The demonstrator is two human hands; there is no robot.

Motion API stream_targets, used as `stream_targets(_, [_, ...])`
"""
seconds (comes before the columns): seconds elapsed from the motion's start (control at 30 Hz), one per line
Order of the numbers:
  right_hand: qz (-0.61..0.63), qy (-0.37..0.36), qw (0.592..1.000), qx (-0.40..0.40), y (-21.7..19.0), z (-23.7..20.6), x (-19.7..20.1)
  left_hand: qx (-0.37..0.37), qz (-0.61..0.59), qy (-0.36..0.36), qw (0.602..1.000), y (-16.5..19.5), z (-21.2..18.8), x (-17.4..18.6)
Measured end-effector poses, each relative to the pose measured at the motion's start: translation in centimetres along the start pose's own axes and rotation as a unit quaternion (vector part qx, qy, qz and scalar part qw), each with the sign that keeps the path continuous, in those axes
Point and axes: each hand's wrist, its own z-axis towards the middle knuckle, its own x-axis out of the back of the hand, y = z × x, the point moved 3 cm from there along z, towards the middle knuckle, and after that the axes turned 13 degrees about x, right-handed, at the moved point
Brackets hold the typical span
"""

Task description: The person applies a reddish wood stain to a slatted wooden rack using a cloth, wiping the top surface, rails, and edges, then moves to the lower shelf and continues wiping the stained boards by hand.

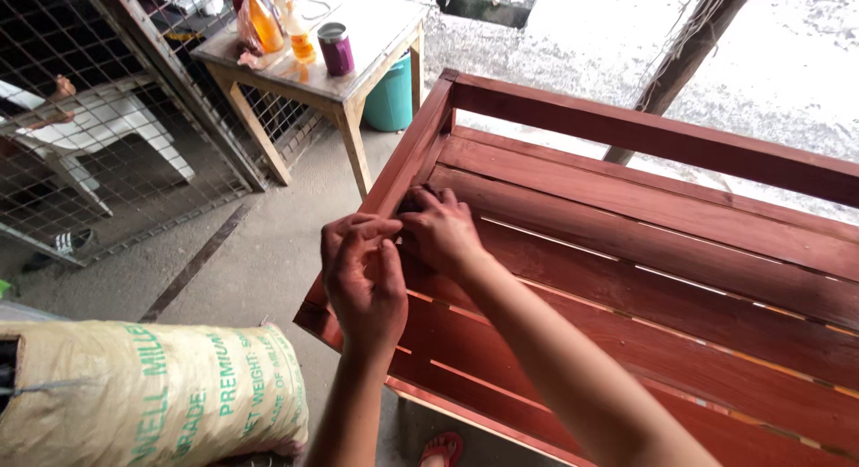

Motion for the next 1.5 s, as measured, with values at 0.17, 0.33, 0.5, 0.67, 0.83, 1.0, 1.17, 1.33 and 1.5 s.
stream_targets(0.17, [-0.051,-0.022,0.998,0.013,1.5,-3.8,1.9,0.029,-0.021,-0.003,0.999,-0.5,1.6,-1.4])
stream_targets(0.33, [-0.064,-0.049,0.995,-0.055,6.1,-12.7,6.4,0.029,-0.042,-0.029,0.998,-0.8,2.0,-2.3])
stream_targets(0.5, [0.019,0.037,0.999,-0.025,9.5,-15.6,8.9,0.031,-0.053,-0.041,0.997,-1.0,1.5,-2.1])
stream_targets(0.67, [0.033,0.113,0.992,0.038,10.7,-8.3,5.7,0.039,0.002,-0.054,0.998,-0.9,0.4,-1.4])
stream_targets(0.83, [0.010,0.112,0.993,0.044,8.5,0.8,-0.3,0.065,0.059,-0.074,0.993,-0.5,-1.5,-0.5])
stream_targets(1.0, [0.030,0.143,0.989,0.015,7.1,3.7,-1.7,0.053,0.029,-0.089,0.994,-0.3,-1.9,-0.8])
stream_targets(1.17, [0.005,0.118,0.989,-0.093,6.5,1.8,-0.3,0.069,0.019,-0.122,0.990,-1.0,-1.5,-2.6])
stream_targets(1.33, [-0.016,0.099,0.978,-0.183,8.3,-2.4,2.2,0.035,0.055,-0.139,0.988,-2.4,-0.7,-4.2])
stream_targets(1.5, [-0.055,0.103,0.964,-0.241,11.7,-10.1,4.7,0.065,0.117,-0.188,0.973,-3.9,-1.2,-7.1])
